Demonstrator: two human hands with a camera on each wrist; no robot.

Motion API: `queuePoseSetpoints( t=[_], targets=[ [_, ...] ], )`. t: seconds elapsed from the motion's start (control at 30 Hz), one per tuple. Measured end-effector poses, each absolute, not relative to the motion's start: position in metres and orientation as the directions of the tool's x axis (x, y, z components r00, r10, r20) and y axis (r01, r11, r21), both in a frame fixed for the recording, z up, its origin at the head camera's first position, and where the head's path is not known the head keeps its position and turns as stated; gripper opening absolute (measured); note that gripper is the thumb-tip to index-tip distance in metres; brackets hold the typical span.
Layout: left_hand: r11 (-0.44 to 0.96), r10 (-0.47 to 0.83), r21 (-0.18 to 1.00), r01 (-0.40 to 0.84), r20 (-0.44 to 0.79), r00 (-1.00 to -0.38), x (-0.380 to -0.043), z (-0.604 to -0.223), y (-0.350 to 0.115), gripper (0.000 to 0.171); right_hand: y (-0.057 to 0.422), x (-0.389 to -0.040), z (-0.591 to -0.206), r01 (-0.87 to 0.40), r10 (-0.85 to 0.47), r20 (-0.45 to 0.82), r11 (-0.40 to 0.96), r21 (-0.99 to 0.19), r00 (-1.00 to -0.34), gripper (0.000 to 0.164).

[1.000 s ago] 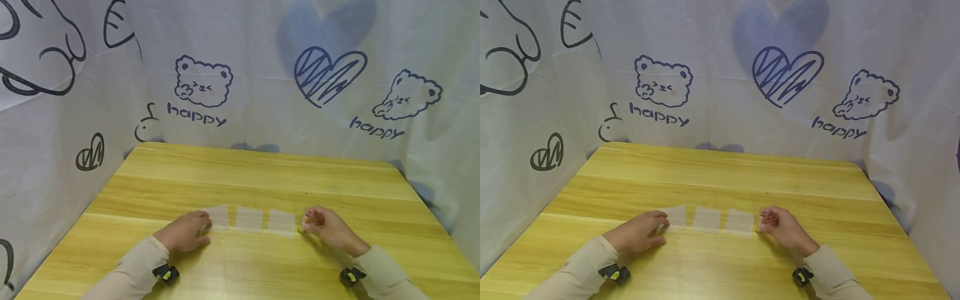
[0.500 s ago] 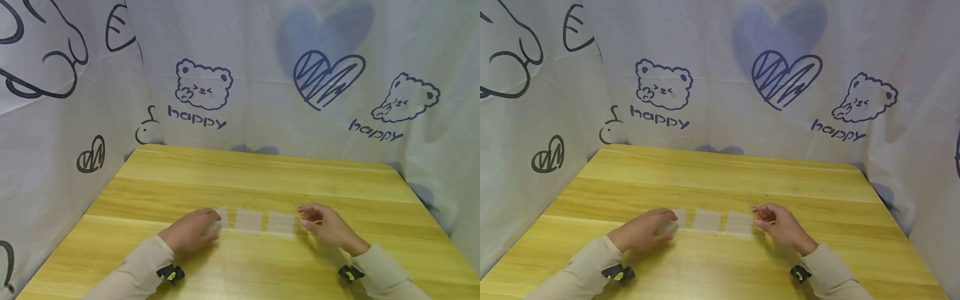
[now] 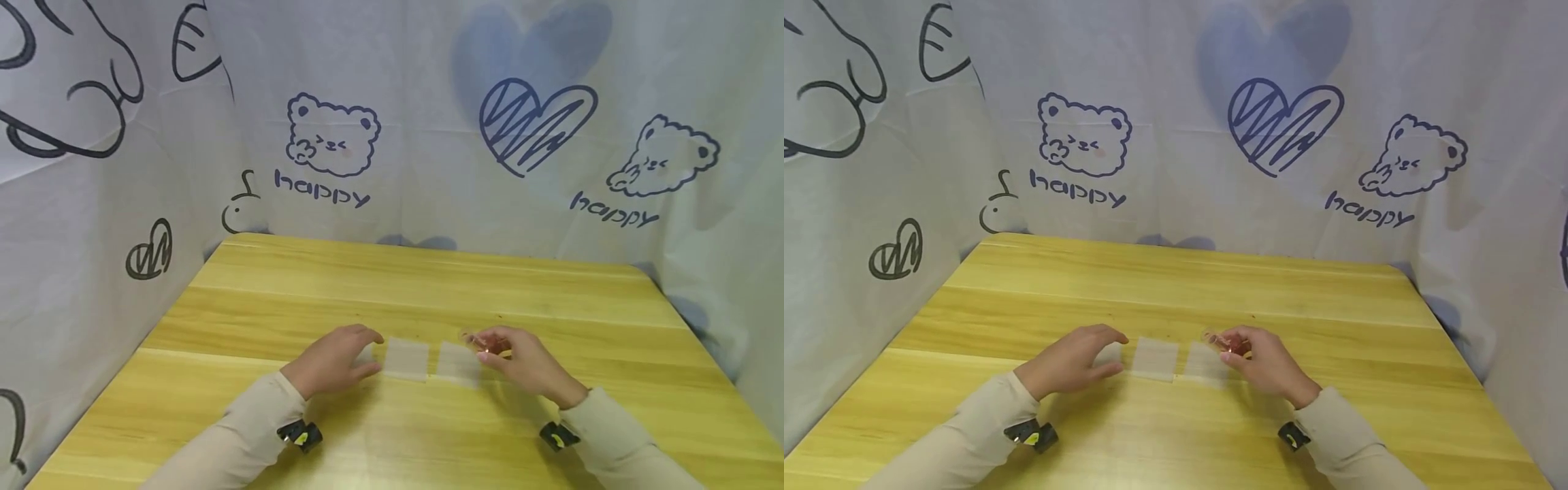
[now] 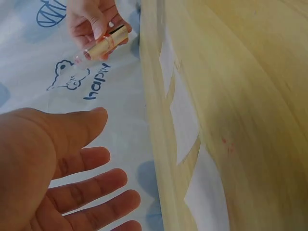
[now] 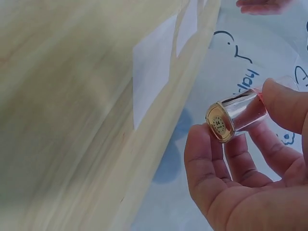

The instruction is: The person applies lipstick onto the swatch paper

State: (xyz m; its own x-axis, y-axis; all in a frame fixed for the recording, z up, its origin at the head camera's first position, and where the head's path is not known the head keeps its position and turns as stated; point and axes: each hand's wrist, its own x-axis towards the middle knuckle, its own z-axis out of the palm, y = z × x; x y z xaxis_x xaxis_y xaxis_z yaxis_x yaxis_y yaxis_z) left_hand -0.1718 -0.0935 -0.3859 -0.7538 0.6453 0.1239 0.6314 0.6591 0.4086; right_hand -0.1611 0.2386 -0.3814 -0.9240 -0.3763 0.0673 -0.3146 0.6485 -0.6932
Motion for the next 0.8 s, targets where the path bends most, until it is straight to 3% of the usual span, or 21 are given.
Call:
queuePoseSetpoints(
  t=[0.4, 0.8],
  targets=[
    [0.625, 0.668, 0.424, 0.655, 0.143, -0.73, -0.175, -0.381, -0.075, 0.036, 0.224, -0.168, -0.377, -0.314, -0.351, 0.089, 0.662, -0.681, -0.932, 0.019],
    [0.644, 0.65, 0.433, 0.631, 0.127, -0.75, -0.175, -0.376, -0.053, 0.044, 0.211, -0.17, -0.38, -0.348, -0.396, 0.095, 0.64, -0.685, -0.913, 0.021]
  ],
)
